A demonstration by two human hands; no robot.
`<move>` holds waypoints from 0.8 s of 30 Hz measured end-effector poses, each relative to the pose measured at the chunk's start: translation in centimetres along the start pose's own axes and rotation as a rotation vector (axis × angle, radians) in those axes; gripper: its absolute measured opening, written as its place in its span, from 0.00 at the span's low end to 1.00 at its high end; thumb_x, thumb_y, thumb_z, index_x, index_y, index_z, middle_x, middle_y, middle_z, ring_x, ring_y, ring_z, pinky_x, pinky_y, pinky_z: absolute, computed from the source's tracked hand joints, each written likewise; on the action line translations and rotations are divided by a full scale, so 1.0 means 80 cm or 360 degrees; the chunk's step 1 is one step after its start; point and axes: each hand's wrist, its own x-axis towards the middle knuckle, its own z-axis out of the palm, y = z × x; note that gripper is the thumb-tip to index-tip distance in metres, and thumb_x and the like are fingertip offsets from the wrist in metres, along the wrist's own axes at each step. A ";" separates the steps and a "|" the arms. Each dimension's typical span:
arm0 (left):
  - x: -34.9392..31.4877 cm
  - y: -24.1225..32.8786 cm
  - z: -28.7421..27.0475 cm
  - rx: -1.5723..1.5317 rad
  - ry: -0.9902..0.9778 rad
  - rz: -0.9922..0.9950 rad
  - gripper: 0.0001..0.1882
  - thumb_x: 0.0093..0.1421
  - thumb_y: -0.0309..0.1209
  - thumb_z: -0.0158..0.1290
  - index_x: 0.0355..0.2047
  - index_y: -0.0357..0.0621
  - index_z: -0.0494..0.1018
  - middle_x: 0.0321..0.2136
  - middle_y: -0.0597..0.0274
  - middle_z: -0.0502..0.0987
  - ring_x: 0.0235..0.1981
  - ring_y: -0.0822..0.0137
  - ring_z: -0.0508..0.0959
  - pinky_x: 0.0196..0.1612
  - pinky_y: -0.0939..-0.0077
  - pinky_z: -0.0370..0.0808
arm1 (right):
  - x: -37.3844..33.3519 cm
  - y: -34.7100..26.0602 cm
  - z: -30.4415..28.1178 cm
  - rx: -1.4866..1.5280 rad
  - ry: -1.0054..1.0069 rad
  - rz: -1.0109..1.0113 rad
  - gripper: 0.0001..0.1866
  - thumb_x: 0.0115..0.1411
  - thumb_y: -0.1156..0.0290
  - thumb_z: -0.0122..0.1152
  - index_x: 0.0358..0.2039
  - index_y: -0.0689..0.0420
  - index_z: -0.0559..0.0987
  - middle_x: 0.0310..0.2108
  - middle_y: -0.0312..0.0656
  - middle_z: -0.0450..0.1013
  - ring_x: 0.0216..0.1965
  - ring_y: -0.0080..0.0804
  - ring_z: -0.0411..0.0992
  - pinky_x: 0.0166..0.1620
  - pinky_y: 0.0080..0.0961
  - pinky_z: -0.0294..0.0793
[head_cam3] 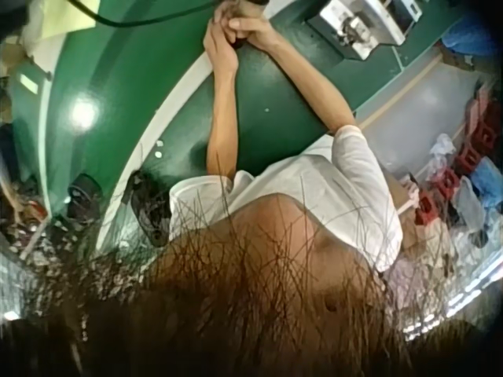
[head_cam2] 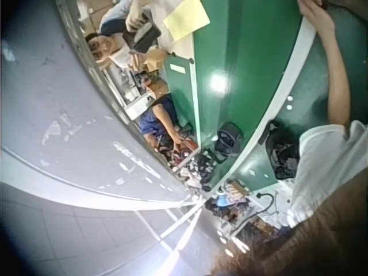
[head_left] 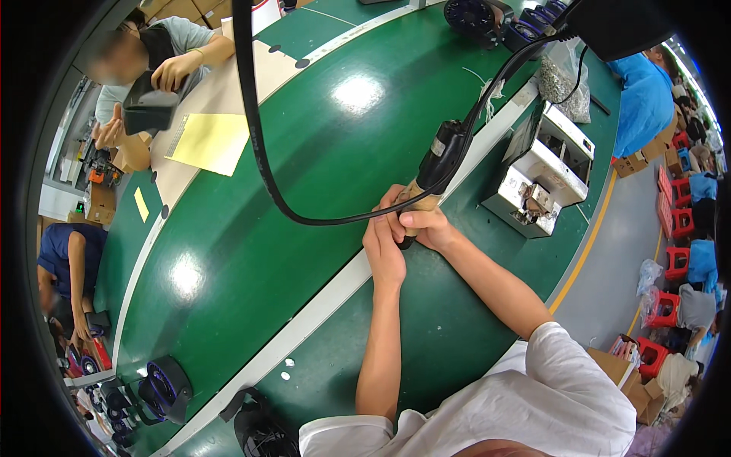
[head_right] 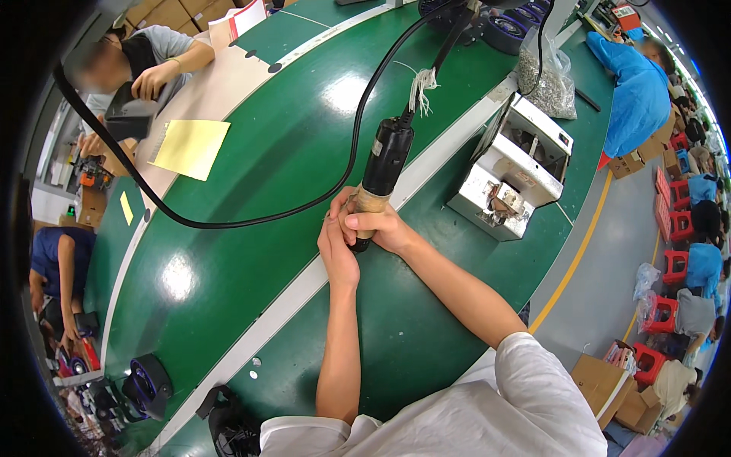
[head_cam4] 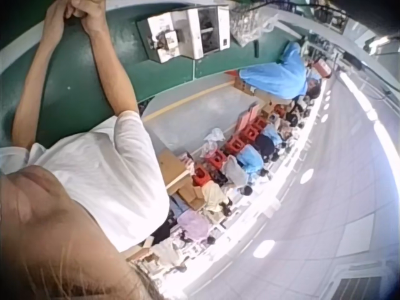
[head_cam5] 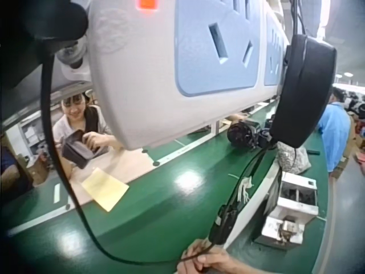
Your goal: Use an electric screwdriver to assemble plastic housing components on an electronics production line.
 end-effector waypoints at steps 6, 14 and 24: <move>0.000 0.005 0.003 0.0034 0.0033 0.0009 0.20 0.69 0.35 0.31 0.32 0.36 0.70 0.19 0.71 0.61 0.22 0.78 0.60 0.26 0.81 0.58 | 0.000 -0.004 0.001 -0.0023 0.0002 0.0007 0.18 0.46 0.65 0.61 0.33 0.64 0.71 0.16 0.39 0.69 0.20 0.25 0.68 0.43 0.21 0.66; 0.000 0.007 0.007 -0.0005 0.0039 -0.0015 0.20 0.69 0.35 0.31 0.32 0.36 0.69 0.19 0.71 0.61 0.22 0.78 0.60 0.27 0.81 0.58 | 0.000 -0.001 -0.002 -0.0022 0.0002 0.0004 0.18 0.47 0.64 0.61 0.33 0.64 0.71 0.17 0.38 0.68 0.20 0.25 0.67 0.38 0.21 0.66; 0.001 0.003 0.001 0.0048 0.0000 0.0031 0.20 0.69 0.35 0.30 0.32 0.36 0.69 0.19 0.71 0.61 0.22 0.78 0.60 0.27 0.81 0.58 | -0.001 -0.007 0.003 -0.0015 0.0017 0.0045 0.17 0.46 0.65 0.61 0.33 0.64 0.72 0.16 0.39 0.68 0.20 0.25 0.67 0.39 0.20 0.66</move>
